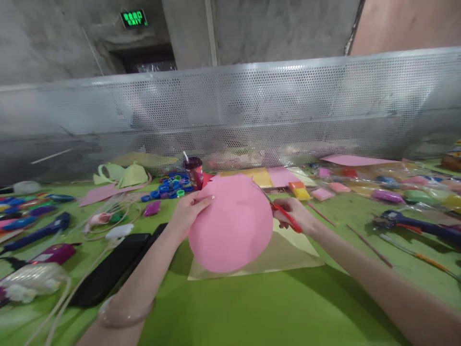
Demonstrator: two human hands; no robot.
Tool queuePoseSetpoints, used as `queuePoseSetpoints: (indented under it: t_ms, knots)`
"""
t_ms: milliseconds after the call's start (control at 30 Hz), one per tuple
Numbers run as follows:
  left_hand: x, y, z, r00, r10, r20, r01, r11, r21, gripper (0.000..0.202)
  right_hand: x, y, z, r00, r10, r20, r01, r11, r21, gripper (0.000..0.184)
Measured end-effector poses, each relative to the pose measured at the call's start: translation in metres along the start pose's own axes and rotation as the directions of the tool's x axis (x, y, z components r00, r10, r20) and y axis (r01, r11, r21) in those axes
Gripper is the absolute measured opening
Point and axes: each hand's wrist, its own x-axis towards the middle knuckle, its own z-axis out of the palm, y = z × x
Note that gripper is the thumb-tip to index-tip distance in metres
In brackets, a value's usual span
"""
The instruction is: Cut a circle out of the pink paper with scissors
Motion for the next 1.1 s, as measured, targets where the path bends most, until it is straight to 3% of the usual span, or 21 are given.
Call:
queuePoseSetpoints:
  t_ms: [1100]
  knots:
    - [0.0024,-0.0008,-0.0062,0.999,0.034,-0.018,-0.032,0.995,0.097,0.038,-0.0024,-0.0087,0.0024,0.996,0.045,-0.082,-0.049,0.997,-0.052,0.019]
